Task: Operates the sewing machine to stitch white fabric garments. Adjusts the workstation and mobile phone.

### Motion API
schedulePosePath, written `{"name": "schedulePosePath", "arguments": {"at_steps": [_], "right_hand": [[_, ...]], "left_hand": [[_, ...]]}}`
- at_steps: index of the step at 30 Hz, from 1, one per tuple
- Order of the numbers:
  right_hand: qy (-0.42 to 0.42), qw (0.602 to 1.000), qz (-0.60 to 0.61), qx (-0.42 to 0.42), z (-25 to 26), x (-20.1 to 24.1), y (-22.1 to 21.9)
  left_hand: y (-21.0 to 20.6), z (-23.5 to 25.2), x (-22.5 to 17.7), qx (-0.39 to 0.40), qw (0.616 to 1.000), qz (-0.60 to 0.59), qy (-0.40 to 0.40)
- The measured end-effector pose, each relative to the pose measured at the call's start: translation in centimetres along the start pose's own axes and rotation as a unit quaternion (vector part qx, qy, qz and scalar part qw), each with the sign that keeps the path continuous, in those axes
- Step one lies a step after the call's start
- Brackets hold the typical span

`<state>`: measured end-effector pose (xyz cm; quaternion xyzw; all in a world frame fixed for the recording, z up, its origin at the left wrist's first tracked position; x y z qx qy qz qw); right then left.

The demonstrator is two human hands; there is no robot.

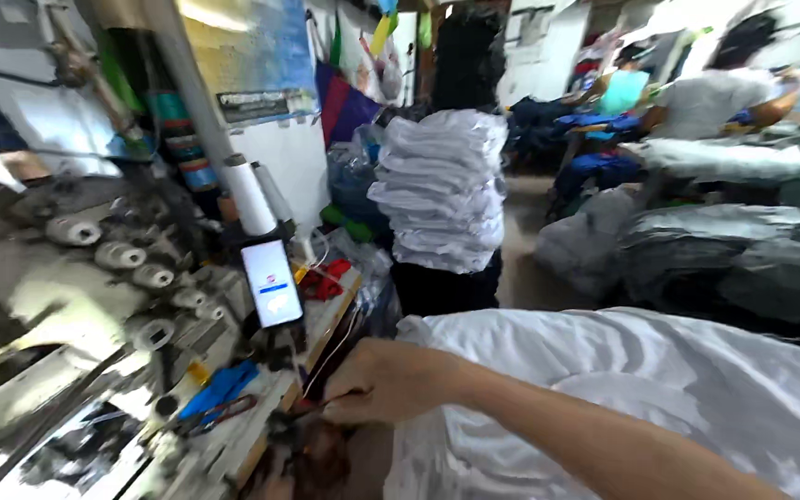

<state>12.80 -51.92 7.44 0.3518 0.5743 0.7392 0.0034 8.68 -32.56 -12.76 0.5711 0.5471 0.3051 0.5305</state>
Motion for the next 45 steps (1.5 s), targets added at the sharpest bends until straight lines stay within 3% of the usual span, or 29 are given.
{"name": "schedulePosePath", "arguments": {"at_steps": [5,10,13,22,31,36,45], "right_hand": [[-0.066,0.997,-0.004,0.034,-0.4,-2.4,-2.0],[-0.203,0.971,-0.004,0.129,1.5,-4.5,-4.6],[-0.218,0.962,-0.032,0.16,3.1,-6.9,-6.9],[-0.289,0.908,-0.19,0.236,7.0,-9.9,-13.0],[-0.384,0.85,-0.183,0.31,7.5,-11.1,-17.9],[-0.354,0.863,-0.192,0.304,7.6,-10.4,-13.6],[-0.343,0.863,-0.236,0.287,6.5,-8.6,-9.2]], "left_hand": [[0.5,-0.5,-0.5,0.042,0.998,-0.015,0.049],[0.7,-0.3,-0.7,0.073,0.995,0.004,0.068],[1.0,0.0,-1.2,0.1,0.991,0.031,0.086],[1.5,-0.4,-1.5,0.062,0.995,-0.005,0.074],[0.6,0.4,-2.9,0.094,0.993,-0.026,0.073],[0.8,0.3,-2.7,0.133,0.986,-0.05,0.087],[-0.2,0.5,-2.7,0.106,0.991,-0.057,0.056]]}}
Point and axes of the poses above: each hand's wrist, its own z-axis towards the middle knuckle, its own y-axis out of the back of the hand, x = y × z, the point moved 5 cm from there along z, towards the middle knuckle, and after that the axes turned 3 degrees about -z, right-handed, at the moved point
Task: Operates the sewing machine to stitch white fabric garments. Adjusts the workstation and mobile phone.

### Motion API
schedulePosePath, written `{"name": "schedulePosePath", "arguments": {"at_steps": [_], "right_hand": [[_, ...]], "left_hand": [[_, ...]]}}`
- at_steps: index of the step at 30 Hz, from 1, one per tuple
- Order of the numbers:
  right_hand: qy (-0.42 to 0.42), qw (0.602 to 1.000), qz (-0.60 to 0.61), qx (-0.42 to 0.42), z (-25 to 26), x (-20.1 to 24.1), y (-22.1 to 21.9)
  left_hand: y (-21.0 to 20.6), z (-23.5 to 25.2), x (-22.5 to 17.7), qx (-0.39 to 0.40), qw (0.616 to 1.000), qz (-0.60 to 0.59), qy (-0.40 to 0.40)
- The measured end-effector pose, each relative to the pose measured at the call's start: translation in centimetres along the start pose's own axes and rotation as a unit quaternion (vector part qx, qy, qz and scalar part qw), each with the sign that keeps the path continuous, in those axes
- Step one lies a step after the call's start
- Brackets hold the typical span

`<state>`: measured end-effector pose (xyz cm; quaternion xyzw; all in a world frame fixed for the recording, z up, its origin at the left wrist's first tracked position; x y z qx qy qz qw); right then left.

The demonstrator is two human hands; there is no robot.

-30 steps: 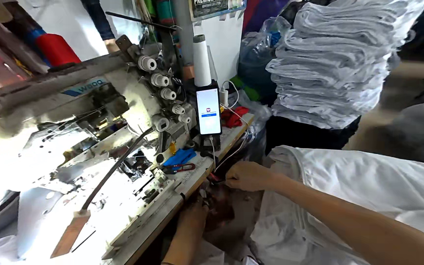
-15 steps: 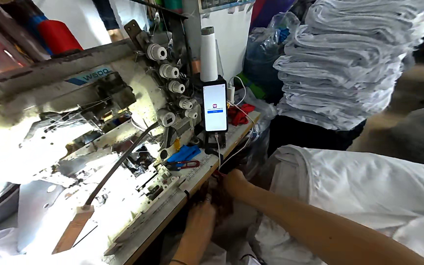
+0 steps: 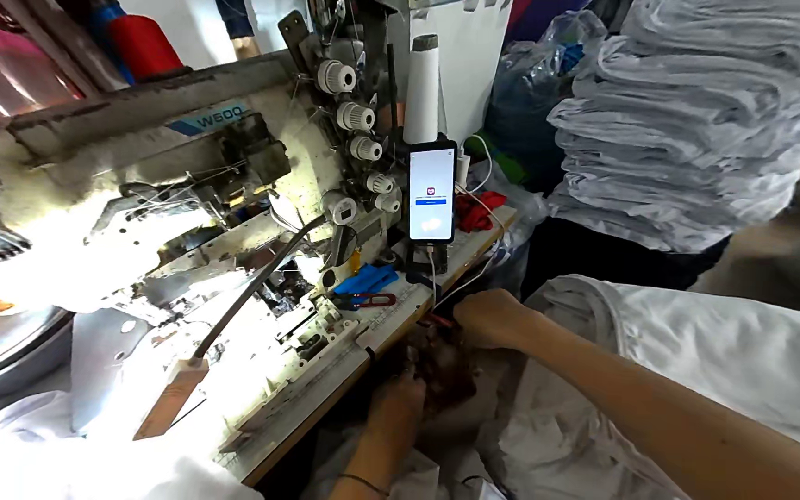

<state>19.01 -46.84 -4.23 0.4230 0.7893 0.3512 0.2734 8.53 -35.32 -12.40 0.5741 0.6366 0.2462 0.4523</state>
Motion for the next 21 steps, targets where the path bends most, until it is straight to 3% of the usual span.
{"name": "schedulePosePath", "arguments": {"at_steps": [7,11,13,16,19,21], "right_hand": [[0.017,0.999,0.008,-0.034,-0.5,-0.7,0.1],[0.105,0.993,0.02,-0.042,-2.9,-0.7,0.4],[0.203,0.972,0.074,-0.092,-5.0,-0.2,1.4],[0.326,0.896,0.165,-0.252,-7.1,1.6,3.2],[0.34,0.844,0.136,-0.392,-7.8,5.1,5.1],[0.343,0.828,0.098,-0.432,-7.4,7.8,6.1]], "left_hand": [[-0.2,-0.1,0.6,0.006,1.0,-0.017,0.01],[-0.7,0.0,1.3,-0.012,0.998,-0.069,0.0],[-1.1,0.2,1.4,-0.019,0.997,-0.081,0.003],[-2.0,0.9,1.2,-0.041,0.995,-0.093,0.008],[-3.1,1.5,1.1,-0.081,0.993,-0.089,-0.005],[-2.9,0.8,1.0,-0.077,0.991,-0.112,-0.008]]}}
Point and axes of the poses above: each hand's wrist, its own z-axis towards the middle knuckle, its own y-axis out of the back of the hand, x = y × z, the point moved 5 cm from there along z, towards the middle knuckle, and after that the axes turned 3 degrees about -z, right-handed, at the moved point
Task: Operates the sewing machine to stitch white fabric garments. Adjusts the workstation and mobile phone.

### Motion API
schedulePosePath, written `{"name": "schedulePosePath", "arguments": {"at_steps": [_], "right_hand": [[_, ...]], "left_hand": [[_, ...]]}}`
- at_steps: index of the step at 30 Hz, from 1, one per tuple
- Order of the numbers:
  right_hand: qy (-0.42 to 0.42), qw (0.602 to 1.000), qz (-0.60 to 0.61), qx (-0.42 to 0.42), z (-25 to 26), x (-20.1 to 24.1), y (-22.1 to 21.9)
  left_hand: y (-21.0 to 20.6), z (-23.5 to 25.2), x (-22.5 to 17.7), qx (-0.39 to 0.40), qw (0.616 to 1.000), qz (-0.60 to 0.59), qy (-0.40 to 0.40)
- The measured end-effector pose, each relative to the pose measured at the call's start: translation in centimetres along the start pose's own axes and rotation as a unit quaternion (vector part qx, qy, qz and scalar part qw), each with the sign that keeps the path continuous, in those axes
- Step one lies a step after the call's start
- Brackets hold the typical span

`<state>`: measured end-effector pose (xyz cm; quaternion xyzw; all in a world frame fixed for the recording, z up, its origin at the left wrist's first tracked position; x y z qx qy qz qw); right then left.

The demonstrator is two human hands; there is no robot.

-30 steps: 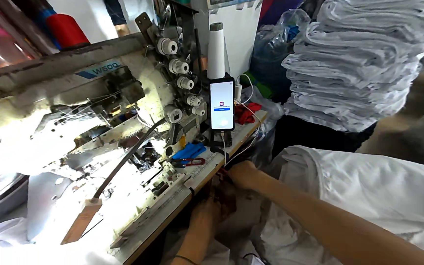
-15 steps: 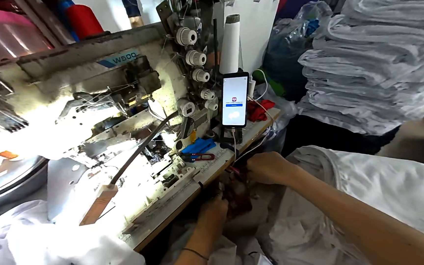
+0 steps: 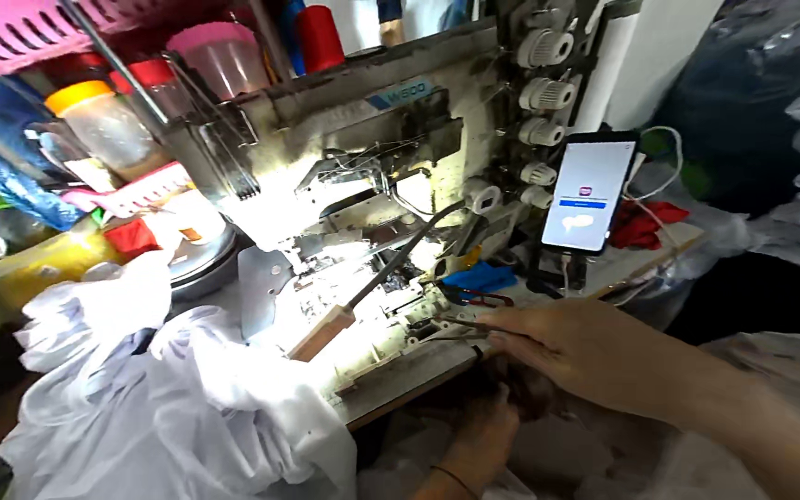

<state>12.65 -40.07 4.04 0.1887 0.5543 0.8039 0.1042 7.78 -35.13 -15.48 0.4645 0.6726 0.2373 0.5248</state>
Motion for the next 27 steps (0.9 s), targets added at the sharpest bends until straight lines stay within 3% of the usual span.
{"name": "schedulePosePath", "arguments": {"at_steps": [2,7,13,16,24,27], "right_hand": [[0.014,1.0,-0.023,0.008,2.1,1.0,-1.1],[-0.014,0.995,-0.053,0.081,6.1,2.0,-2.9],[0.089,0.989,-0.122,-0.007,8.3,3.8,-5.8],[0.102,0.985,-0.137,-0.018,8.9,4.0,-6.4],[0.131,0.982,-0.136,-0.011,9.3,3.8,-6.7],[0.137,0.983,-0.126,-0.009,9.6,3.8,-7.2]], "left_hand": [[0.7,-1.0,-0.3,0.024,0.999,-0.036,0.01],[-0.8,-0.4,1.3,-0.012,0.999,-0.037,0.014],[-1.8,-0.4,1.7,-0.057,0.998,-0.019,-0.011],[-1.1,-0.6,1.7,-0.049,0.998,-0.031,0.009],[-2.8,0.0,2.3,-0.117,0.993,-0.006,-0.016],[-3.1,0.2,2.4,-0.1,0.995,0.006,-0.013]]}}
Point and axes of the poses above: each hand's wrist, its own z-axis towards the middle knuckle, its own y-axis out of the back of the hand, x = y × z, the point moved 5 cm from there along z, towards the middle knuckle, and after that the axes turned 3 degrees about -z, right-handed, at the moved point
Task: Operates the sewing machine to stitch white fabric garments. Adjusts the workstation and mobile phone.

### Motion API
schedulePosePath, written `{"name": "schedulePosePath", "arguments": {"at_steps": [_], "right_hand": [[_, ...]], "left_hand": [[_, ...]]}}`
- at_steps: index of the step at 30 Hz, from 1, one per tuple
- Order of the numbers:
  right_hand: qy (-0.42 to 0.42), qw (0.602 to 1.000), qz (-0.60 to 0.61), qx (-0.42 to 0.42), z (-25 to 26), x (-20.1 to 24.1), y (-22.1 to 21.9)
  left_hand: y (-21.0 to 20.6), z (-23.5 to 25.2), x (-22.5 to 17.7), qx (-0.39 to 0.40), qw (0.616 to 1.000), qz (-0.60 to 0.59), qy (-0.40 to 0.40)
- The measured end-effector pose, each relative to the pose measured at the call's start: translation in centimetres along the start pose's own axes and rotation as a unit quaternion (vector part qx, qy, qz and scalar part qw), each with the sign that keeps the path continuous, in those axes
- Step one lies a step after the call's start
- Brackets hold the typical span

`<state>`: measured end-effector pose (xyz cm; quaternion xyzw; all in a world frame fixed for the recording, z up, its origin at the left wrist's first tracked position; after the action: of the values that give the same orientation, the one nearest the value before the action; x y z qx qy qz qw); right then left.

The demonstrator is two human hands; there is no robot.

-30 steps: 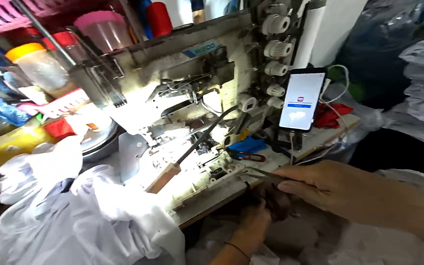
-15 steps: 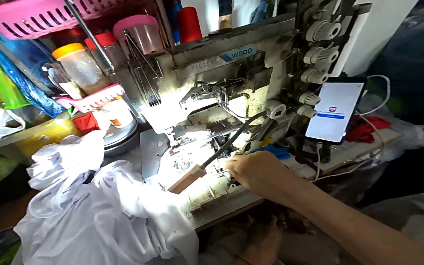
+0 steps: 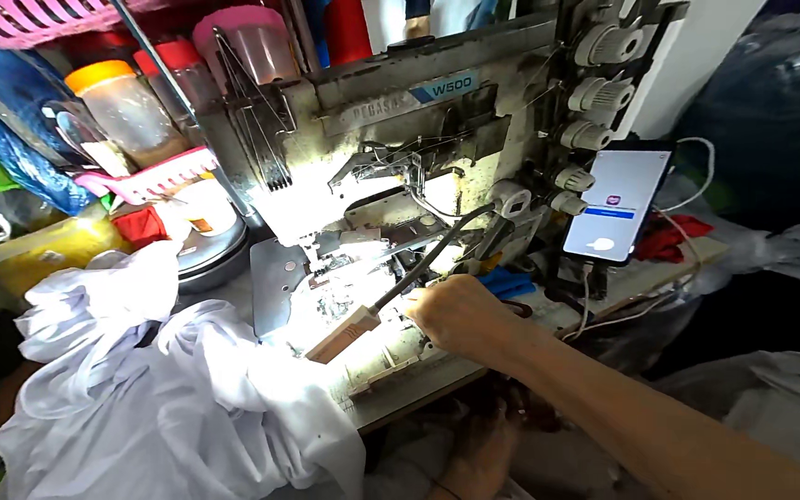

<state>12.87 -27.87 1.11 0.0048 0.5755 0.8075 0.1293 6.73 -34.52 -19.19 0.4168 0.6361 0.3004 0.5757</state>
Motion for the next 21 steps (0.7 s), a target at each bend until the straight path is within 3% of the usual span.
{"name": "schedulePosePath", "arguments": {"at_steps": [7,15,18,21], "right_hand": [[-0.061,0.995,0.077,-0.005,-2.1,-0.7,3.2],[-0.12,0.989,0.072,-0.044,-14.8,-6.4,8.6],[-0.171,0.984,0.048,0.018,-18.1,-8.0,8.3],[-0.269,0.937,0.057,0.214,-19.5,-8.6,5.4]], "left_hand": [[1.5,-0.8,-0.6,0.042,0.998,0.029,0.026],[1.9,-0.7,-0.5,0.091,0.994,0.047,0.037],[1.8,-0.5,-0.8,0.109,0.992,0.045,0.042],[1.8,-0.6,-1.1,0.111,0.992,0.05,0.043]]}}
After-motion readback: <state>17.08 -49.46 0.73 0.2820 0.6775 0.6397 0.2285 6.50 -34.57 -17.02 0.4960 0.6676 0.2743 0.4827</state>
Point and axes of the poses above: each hand's wrist, its own z-axis towards the middle knuckle, its own y-axis out of the back of the hand, x = y × z, the point moved 5 cm from there along z, towards the middle knuckle, and after that the axes turned 3 degrees about -z, right-handed, at the moved point
